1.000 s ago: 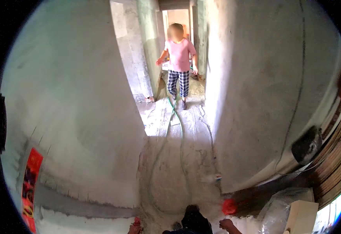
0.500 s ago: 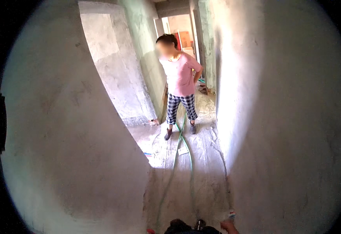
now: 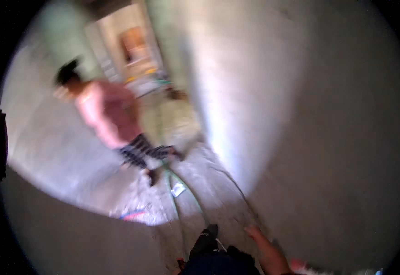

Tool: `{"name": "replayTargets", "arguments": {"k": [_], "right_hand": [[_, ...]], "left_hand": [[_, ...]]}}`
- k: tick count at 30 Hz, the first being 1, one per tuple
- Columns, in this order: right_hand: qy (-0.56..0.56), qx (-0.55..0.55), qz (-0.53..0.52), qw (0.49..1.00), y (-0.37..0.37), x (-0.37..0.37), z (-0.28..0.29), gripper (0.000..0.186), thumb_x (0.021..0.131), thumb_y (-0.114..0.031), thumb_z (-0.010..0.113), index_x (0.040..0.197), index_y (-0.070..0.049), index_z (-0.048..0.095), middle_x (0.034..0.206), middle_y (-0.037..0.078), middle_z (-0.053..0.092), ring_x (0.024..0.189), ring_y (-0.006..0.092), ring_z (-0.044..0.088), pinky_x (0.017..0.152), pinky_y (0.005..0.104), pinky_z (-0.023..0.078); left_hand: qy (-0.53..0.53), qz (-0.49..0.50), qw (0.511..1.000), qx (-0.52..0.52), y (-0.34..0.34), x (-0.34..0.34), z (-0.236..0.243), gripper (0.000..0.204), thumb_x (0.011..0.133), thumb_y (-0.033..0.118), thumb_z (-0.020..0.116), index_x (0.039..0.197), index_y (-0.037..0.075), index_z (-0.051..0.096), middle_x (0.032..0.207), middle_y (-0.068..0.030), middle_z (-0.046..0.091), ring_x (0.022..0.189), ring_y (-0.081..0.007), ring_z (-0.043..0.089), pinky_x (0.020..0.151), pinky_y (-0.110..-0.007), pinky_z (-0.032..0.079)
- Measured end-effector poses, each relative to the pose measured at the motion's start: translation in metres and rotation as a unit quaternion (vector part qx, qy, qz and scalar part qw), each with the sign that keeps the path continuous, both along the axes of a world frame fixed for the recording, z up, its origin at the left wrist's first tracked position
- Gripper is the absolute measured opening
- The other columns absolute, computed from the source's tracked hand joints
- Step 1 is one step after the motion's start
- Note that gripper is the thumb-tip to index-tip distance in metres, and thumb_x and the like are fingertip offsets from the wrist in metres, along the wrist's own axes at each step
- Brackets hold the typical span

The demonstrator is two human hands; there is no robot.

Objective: The person applies mortar to a concrete beam using a trowel, then lifts and places a lightweight concrete block onto the beam. Later, the person walks through a construction site, handles a power tool, and organizes electrical cables and tools in a storage bag.

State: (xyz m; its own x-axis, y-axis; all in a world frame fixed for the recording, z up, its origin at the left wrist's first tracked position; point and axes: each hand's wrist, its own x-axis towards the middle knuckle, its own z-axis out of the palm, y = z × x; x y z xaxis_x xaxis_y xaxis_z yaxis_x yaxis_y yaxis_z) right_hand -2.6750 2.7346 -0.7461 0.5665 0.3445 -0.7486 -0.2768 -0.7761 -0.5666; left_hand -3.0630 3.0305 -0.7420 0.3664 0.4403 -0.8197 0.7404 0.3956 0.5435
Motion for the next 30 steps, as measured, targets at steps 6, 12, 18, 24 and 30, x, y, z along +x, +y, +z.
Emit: {"name": "replayTargets", "arguments": {"k": [6,12,18,24,30], "right_hand": [[-0.06,-0.043,-0.069,0.995,-0.053,-0.112,-0.002,0.041,0.085,-0.04,0.057,0.098,-0.003,0.066,0.086,0.016,0.067,0.075,0.0305,0.063,0.071,0.0413,0.049],[-0.193,-0.143,-0.354,0.904,-0.151,-0.293,0.041,0.033,0.086,-0.034,0.055,0.093,-0.003,0.065,0.08,0.015,0.066,0.07,0.0287,0.062,0.067,0.0403,0.049],[0.05,-0.262,-0.241,0.933,-0.12,-0.501,-0.002,0.029,0.092,-0.026,0.049,0.115,-0.011,0.058,0.118,0.014,0.058,0.099,0.0267,0.059,0.077,0.0408,0.05],[0.253,-0.043,-0.751,0.609,-0.14,-0.639,-0.037,0.032,0.096,-0.029,0.045,0.112,-0.004,0.058,0.104,0.011,0.061,0.095,0.0272,0.06,0.072,0.0377,0.049],[0.063,0.071,-0.96,0.263,-0.214,-0.694,0.013,0.018,0.089,-0.02,0.054,0.089,-0.002,0.056,0.077,0.012,0.06,0.063,0.0242,0.062,0.052,0.0347,0.047]], "left_hand": [[0.051,-0.29,0.956,-0.021,0.115,0.16,-0.004,0.038,0.081,0.024,0.067,0.111,0.007,0.053,0.101,-0.0068,0.051,0.084,-0.0185,0.051,0.067,-0.037,0.046],[0.044,-0.548,0.835,0.023,0.036,0.361,0.001,0.034,0.078,0.025,0.069,0.104,0.006,0.057,0.091,-0.0063,0.054,0.075,-0.0174,0.052,0.062,-0.035,0.046],[0.001,-0.656,0.752,0.062,-0.099,0.394,-0.01,0.031,0.076,0.025,0.07,0.098,0.005,0.061,0.082,-0.0059,0.057,0.066,-0.0163,0.054,0.057,-0.033,0.046],[-0.061,-0.794,0.601,0.074,-0.281,0.312,-0.027,0.029,0.073,0.025,0.072,0.091,0.004,0.065,0.072,-0.0054,0.061,0.056,-0.0152,0.056,0.052,-0.032,0.046],[-0.202,-0.805,0.557,-0.028,-0.538,0.254,0.067,0.019,0.074,0.013,0.069,0.087,0.002,0.064,0.066,-0.004,0.061,0.052,-0.0151,0.055,0.048,-0.032,0.044]]}}
